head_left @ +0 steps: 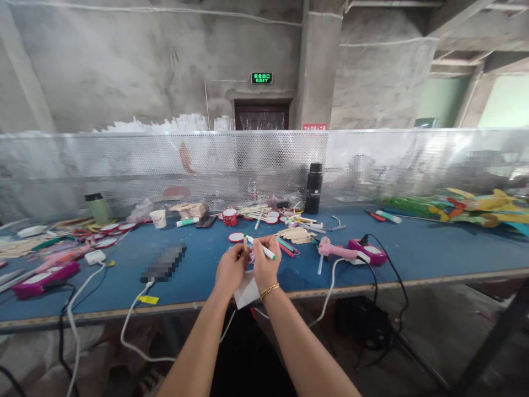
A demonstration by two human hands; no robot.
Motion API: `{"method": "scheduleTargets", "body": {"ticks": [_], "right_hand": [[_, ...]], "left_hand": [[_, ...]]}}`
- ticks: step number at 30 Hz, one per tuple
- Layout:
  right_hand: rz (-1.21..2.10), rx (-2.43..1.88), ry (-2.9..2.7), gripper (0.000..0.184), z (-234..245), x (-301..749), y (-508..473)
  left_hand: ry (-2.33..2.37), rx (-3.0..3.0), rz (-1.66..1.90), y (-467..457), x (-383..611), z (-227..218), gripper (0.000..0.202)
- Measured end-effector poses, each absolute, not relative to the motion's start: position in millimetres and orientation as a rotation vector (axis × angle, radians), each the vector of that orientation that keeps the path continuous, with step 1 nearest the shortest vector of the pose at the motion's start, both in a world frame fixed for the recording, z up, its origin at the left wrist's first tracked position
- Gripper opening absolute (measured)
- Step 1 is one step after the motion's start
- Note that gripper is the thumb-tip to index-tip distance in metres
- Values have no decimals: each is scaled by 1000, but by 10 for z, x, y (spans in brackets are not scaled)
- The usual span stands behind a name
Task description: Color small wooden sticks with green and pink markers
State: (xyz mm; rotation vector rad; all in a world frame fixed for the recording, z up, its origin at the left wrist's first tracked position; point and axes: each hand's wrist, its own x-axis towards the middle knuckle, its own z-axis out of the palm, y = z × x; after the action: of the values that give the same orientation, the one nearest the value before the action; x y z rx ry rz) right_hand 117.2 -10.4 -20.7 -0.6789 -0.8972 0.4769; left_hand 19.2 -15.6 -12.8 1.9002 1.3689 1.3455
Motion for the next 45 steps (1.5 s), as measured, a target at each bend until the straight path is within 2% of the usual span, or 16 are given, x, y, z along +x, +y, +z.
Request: {"method": "scheduleTargets", "body": {"ticks": [36,45], "right_hand": [[477,-697,-887,19,-196,1166,-109],[483,-691,-834,17,-200,1163,-111]], "left_hand": [[1385,1951,1292,-163,195,-120,27],[1394,1917,1302,-116,171,-152,20]]}}
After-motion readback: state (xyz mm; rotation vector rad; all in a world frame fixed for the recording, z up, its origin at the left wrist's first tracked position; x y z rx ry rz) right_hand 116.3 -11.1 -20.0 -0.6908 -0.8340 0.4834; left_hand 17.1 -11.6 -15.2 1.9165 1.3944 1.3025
